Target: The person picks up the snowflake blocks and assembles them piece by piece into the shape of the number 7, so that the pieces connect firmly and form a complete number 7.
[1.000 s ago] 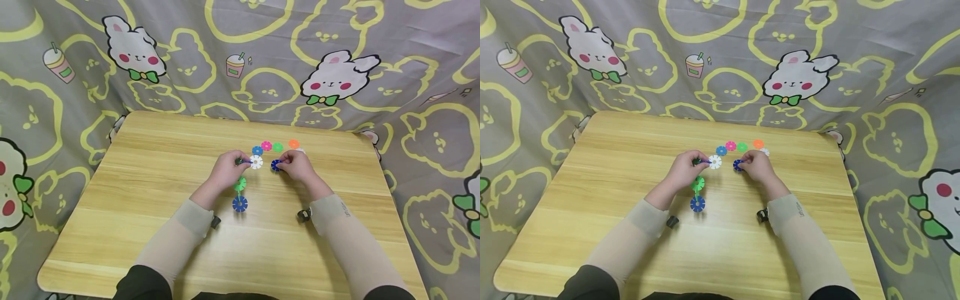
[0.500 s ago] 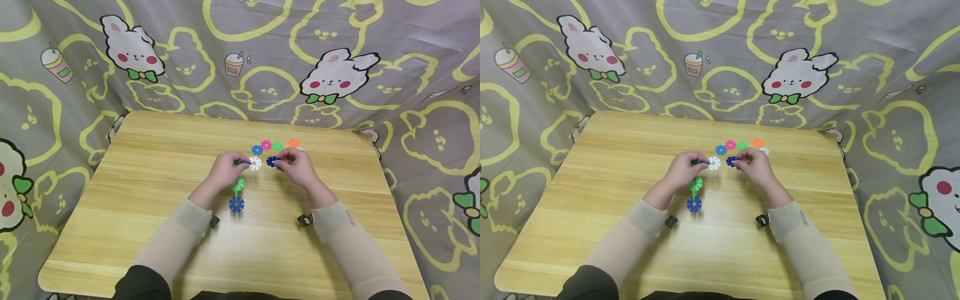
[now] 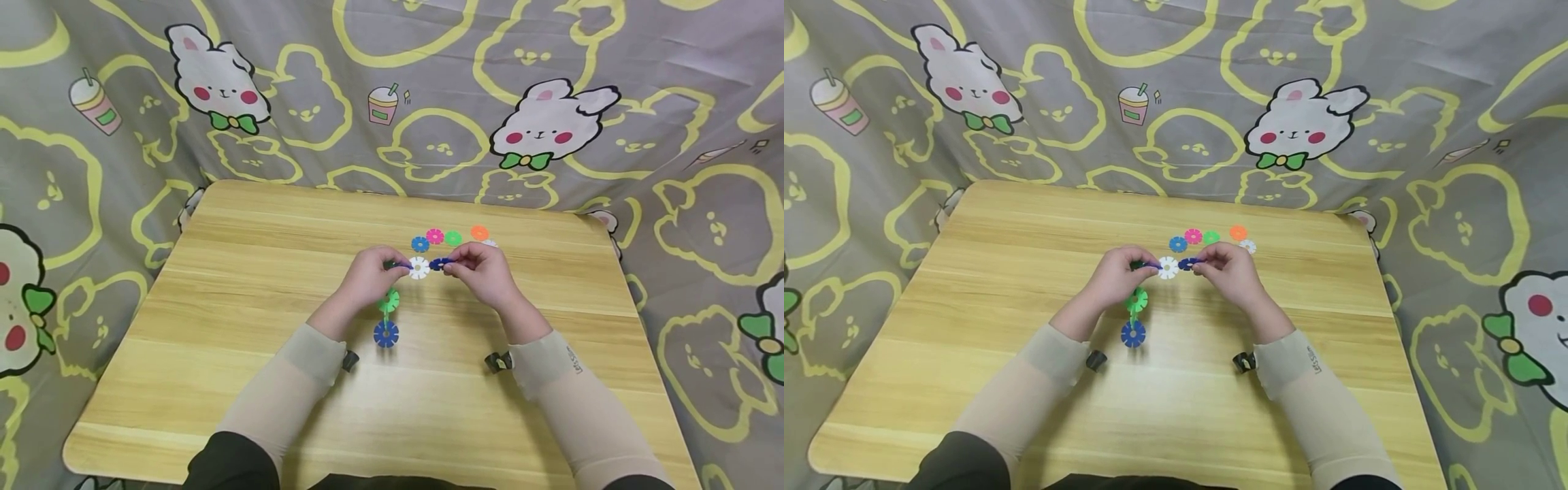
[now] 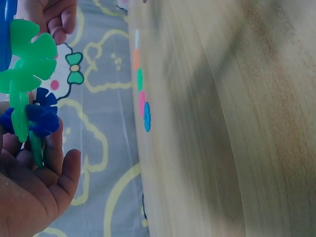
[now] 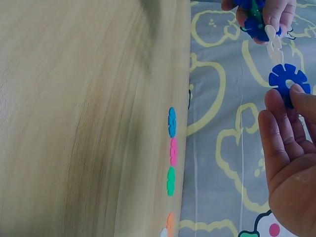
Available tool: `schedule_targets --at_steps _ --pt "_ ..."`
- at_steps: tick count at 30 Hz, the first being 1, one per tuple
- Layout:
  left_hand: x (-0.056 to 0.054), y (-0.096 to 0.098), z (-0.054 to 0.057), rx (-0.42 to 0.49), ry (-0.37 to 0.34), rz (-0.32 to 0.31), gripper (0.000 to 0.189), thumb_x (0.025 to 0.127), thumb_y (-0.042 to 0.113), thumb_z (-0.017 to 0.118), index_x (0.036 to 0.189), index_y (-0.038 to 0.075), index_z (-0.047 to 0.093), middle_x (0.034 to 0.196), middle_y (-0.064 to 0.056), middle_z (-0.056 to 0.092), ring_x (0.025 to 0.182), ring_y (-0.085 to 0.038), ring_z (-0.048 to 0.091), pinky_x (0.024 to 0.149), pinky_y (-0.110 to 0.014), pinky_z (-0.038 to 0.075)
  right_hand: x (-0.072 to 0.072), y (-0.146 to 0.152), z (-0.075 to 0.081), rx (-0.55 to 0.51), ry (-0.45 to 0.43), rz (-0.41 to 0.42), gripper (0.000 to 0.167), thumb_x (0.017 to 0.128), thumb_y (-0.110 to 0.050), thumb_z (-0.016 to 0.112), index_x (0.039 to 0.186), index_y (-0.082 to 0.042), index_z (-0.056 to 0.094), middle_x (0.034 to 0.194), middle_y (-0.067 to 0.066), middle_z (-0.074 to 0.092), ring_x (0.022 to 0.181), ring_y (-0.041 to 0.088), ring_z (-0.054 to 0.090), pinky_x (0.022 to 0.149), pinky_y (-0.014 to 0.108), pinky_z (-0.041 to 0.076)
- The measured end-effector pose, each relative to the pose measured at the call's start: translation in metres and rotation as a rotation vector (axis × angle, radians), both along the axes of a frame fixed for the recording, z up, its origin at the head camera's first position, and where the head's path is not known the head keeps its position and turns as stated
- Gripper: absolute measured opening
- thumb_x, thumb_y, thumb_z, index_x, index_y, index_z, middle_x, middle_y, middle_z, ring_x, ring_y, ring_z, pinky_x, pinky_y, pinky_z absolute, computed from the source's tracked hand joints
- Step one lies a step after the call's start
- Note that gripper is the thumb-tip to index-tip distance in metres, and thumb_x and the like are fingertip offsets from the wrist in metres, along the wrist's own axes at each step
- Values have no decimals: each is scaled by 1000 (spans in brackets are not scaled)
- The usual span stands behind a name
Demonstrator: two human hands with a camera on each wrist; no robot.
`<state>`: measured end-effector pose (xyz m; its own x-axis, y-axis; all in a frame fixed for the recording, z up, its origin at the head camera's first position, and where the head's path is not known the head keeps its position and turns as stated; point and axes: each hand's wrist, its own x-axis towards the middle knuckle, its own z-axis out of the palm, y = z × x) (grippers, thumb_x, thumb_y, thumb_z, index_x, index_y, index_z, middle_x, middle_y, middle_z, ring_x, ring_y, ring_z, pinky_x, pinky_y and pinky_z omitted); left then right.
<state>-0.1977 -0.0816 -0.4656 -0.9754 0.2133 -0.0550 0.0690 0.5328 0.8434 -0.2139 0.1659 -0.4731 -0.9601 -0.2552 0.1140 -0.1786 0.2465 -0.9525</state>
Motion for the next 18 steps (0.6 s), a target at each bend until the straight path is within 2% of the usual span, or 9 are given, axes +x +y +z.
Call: schedule_targets --at_steps 7,13,18 --pt "0 0 0 5 4 -16 8 101 18 75 106 13 79 112 -1 73 102 -20 65 91 -40 55 2 -3 0 7 21 17 5 92 12 75 95 11 71 95 27 73 78 9 73 72 23 61" --pt "0 0 1 43 15 -16 9 102 18 74 106 12 80 112 -2 75 102 -21 67 91 -41 56 3 -5 0 37 77 -23 5 90 10 79 92 10 74 93 25 74 75 9 68 67 19 58" --pt "-1 1 1 65 18 -10 10 102 18 74 105 10 80 110 -3 76 99 -21 67 86 -40 56 5 -9 -2 -5 114 -40 5 88 11 80 90 12 75 90 28 74 73 7 68 64 19 57"
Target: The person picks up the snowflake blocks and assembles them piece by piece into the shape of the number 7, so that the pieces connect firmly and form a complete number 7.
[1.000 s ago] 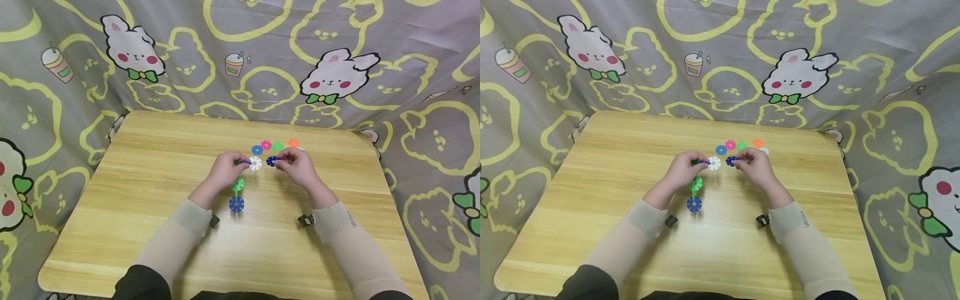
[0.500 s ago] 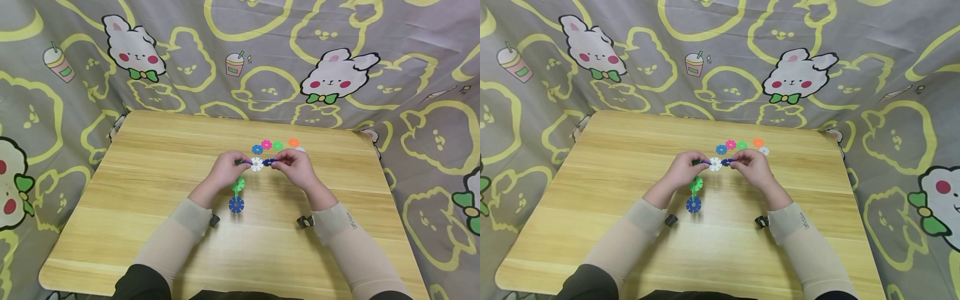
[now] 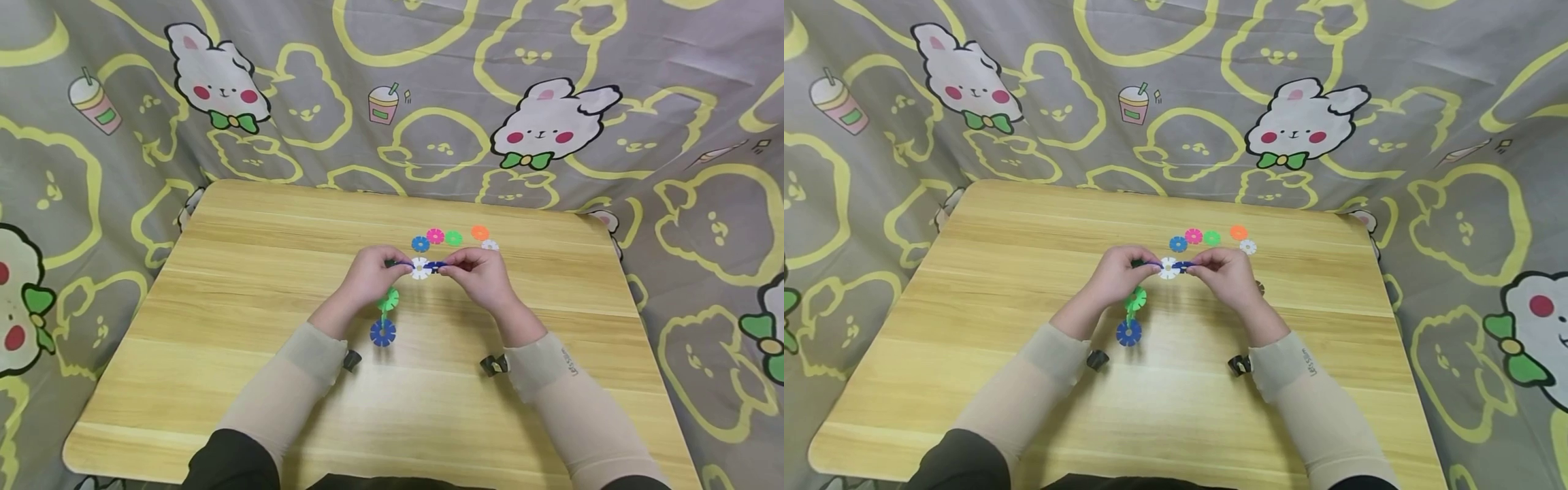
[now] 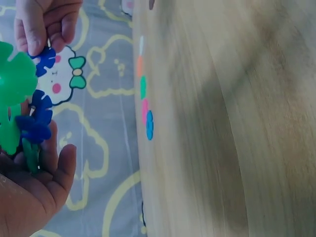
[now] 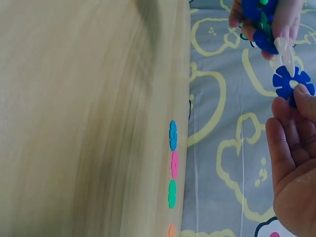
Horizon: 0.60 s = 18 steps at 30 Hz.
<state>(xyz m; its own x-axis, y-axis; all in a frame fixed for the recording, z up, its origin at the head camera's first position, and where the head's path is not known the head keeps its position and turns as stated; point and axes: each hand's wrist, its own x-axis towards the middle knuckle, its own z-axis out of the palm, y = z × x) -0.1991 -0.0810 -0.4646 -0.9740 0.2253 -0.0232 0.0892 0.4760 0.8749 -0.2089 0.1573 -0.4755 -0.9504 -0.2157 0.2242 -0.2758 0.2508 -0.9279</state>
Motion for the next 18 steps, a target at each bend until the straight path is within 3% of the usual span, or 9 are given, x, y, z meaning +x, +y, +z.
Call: schedule_targets --at_steps 9,14,18 --pt "1 1 2 19 -6 16 9 100 16 76 105 8 78 109 -5 76 95 -21 66 84 -38 56 3 -7 0 -46 21 -16 6 87 13 80 89 12 75 89 28 74 71 8 67 64 19 56" --pt "3 1 4 13 -34 -39 10 102 17 75 107 9 76 110 -4 73 91 -21 63 79 -36 55 4 -4 -2 -26 21 -16 6 87 14 79 90 11 75 88 20 75 73 9 67 67 19 57" --pt "3 1 7 0 -62 -86 16 102 21 75 114 11 74 110 -1 72 97 -21 64 87 -39 56 4 -1 -3 -9 14 0 6 88 13 79 90 10 75 89 20 75 74 9 67 68 19 57"
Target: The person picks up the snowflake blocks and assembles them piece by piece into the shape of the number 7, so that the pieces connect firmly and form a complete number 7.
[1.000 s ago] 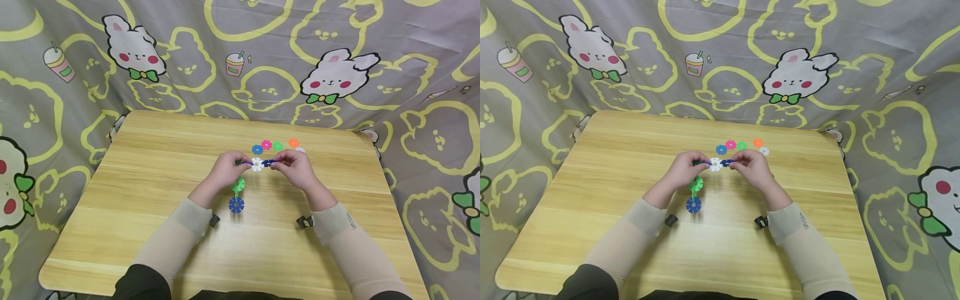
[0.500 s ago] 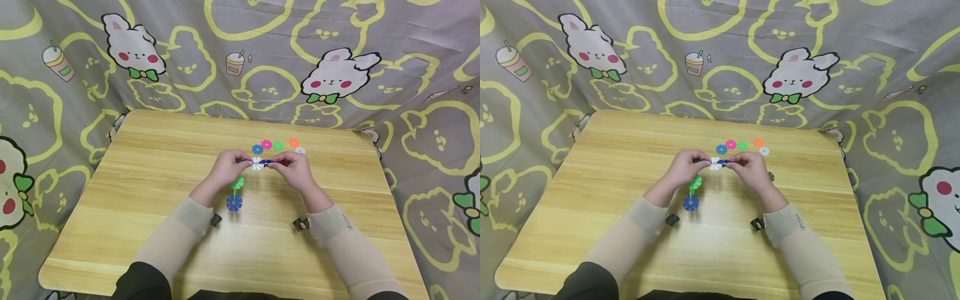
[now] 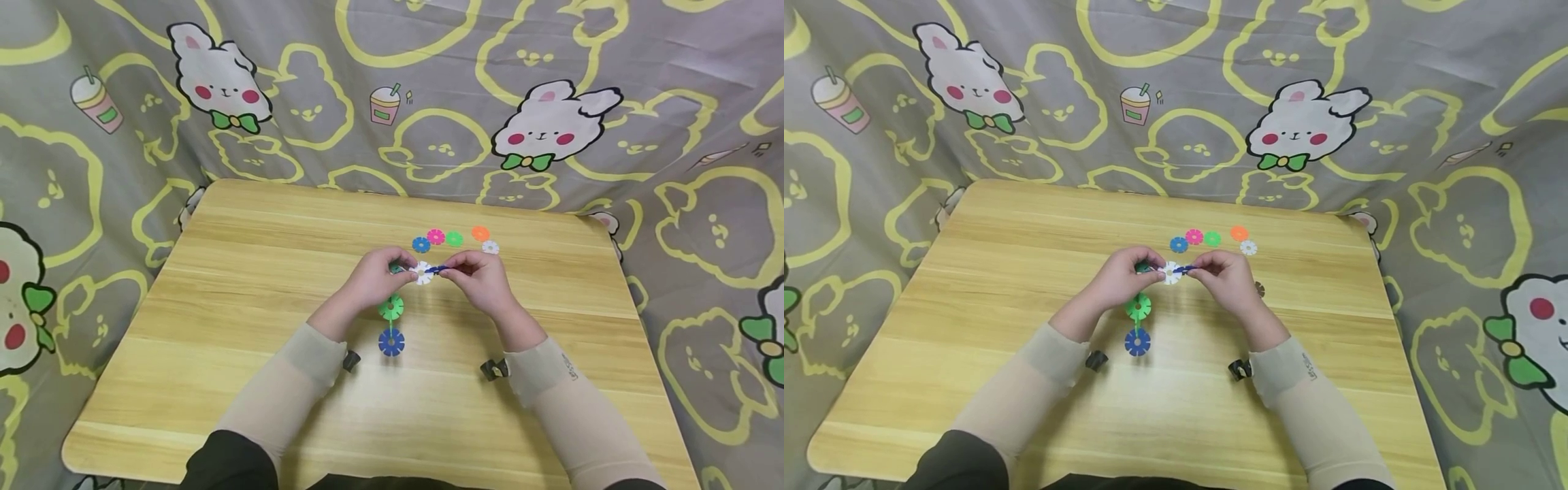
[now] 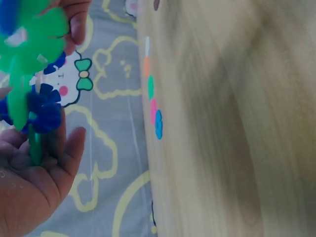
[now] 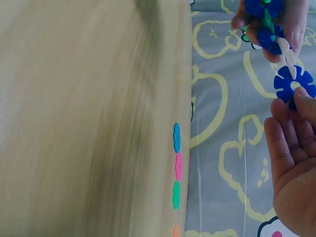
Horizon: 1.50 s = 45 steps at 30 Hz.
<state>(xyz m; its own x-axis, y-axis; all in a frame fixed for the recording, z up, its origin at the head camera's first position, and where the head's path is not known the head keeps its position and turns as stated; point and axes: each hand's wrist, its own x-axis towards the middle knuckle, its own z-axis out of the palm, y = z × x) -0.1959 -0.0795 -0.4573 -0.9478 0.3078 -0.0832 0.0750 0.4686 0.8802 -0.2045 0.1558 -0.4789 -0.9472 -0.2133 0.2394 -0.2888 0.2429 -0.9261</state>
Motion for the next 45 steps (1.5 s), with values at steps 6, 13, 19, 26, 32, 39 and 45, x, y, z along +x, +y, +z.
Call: schedule_targets --at_steps 6,13,19,26,32,39,45 --pt "-2 1 2 -4 -8 -42 18 103 22 73 117 10 75 110 -1 72 105 -22 64 98 -43 53 -2 1 -1 9 0 26 6 88 13 79 91 10 75 91 25 74 75 9 68 67 19 57" --pt "-1 3 3 -36 14 -48 15 101 22 75 113 13 78 112 1 72 103 -20 65 92 -40 55 -2 -2 -1 -8 -11 32 7 87 14 79 90 9 76 90 22 75 75 8 70 68 21 59" --pt "0 4 3 -41 35 -50 9 99 18 78 106 14 80 103 3 73 87 -18 66 77 -33 56 0 -7 1 25 -38 44 5 89 10 80 92 9 76 92 22 75 77 10 70 70 21 60" --pt "-1 5 3 -95 68 -95 7 101 16 74 103 11 79 90 2 73 72 -17 60 63 -30 51 -2 -6 -2 82 -46 91 7 89 8 81 94 8 76 93 19 76 79 12 72 72 24 61" --pt "-3 0 1 -198 88 -68 9 103 18 72 108 13 78 98 3 74 81 -16 63 75 -32 54 -31 16 -19 249 -114 32 18 90 3 82 106 8 75 100 20 76 85 20 71 75 22 58" --pt "-4 -3 -1 -192 90 -48 11 104 16 71 110 11 78 105 0 76 85 -16 64 79 -33 55 -63 32 -37 464 -227 -151 23 101 -10 72 118 5 73 106 19 73 95 32 66 83 43 55" --pt "-6 -5 -1 -206 88 -46 12 104 18 71 111 11 78 105 0 76 84 -16 63 78 -33 55 -78 29 -44 538 -257 -213 25 102 -16 72 118 4 72 107 19 72 98 33 67 89 48 56"
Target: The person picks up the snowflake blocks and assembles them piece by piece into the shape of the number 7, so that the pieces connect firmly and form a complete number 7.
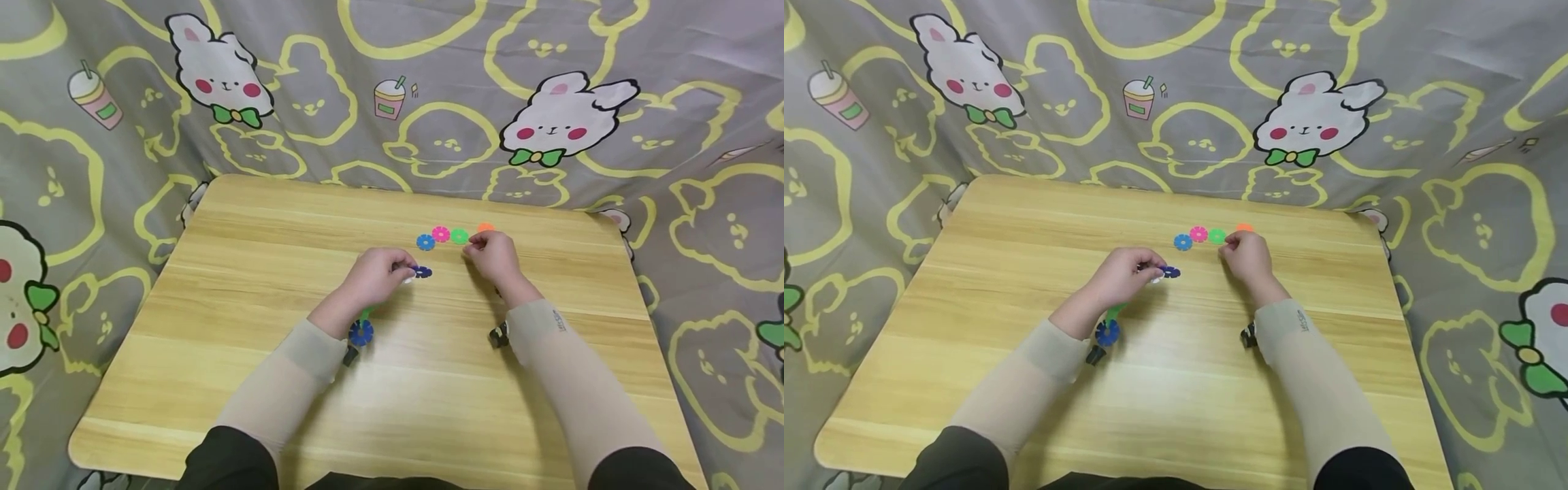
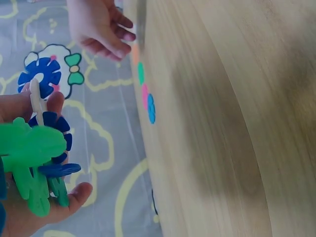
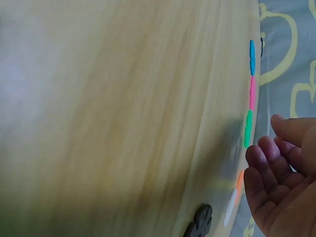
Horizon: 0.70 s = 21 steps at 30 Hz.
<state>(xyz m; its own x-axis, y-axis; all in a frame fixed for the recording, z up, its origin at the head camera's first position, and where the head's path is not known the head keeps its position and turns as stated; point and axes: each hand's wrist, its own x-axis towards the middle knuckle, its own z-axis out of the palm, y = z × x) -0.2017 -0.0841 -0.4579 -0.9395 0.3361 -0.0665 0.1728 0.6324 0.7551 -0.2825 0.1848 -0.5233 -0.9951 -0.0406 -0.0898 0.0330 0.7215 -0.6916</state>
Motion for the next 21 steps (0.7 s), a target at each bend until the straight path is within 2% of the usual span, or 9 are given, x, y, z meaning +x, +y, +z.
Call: schedule_targets --at_steps 6,11,13,16,19,21 --pt "-3 -2 -2 4 13 -17 13 104 18 70 112 11 78 107 -1 76 82 -16 63 77 -33 55 -9 -4 -4 45 -20 -8 27 101 -17 73 119 4 72 109 18 72 103 33 67 96 49 54" --pt "-4 -4 -2 2 21 -36 14 105 18 69 112 10 78 106 -1 75 85 -16 64 81 -34 55 -16 -6 -8 106 -6 5 36 101 -20 74 125 6 69 109 17 71 102 34 65 99 51 53" --pt "-4 -4 -2 2 18 -41 14 105 18 69 113 10 78 106 -1 75 87 -16 64 83 -34 55 -20 -7 -11 139 12 11 38 100 -23 75 125 6 69 103 14 69 96 32 63 97 51 52" --pt "-4 -5 -2 5 13 -46 15 105 18 69 113 9 77 106 -2 75 87 -17 64 84 -35 55 -23 -8 -12 172 9 15 35 100 -28 75 110 5 68 88 13 62 84 31 56 88 49 51" --pt "-4 -6 -2 4 13 -46 15 105 18 69 114 9 77 106 -3 75 87 -17 63 84 -35 55 -27 -10 -13 202 -17 14 41 101 -32 73 114 6 68 96 18 67 92 36 62 92 51 52" --pt "-4 -7 -2 3 14 -42 15 105 18 68 113 9 77 107 -3 75 86 -17 63 84 -35 55 -30 -12 -12 224 -49 15 47 102 -35 71 124 6 67 112 22 70 106 40 65 99 54 52"
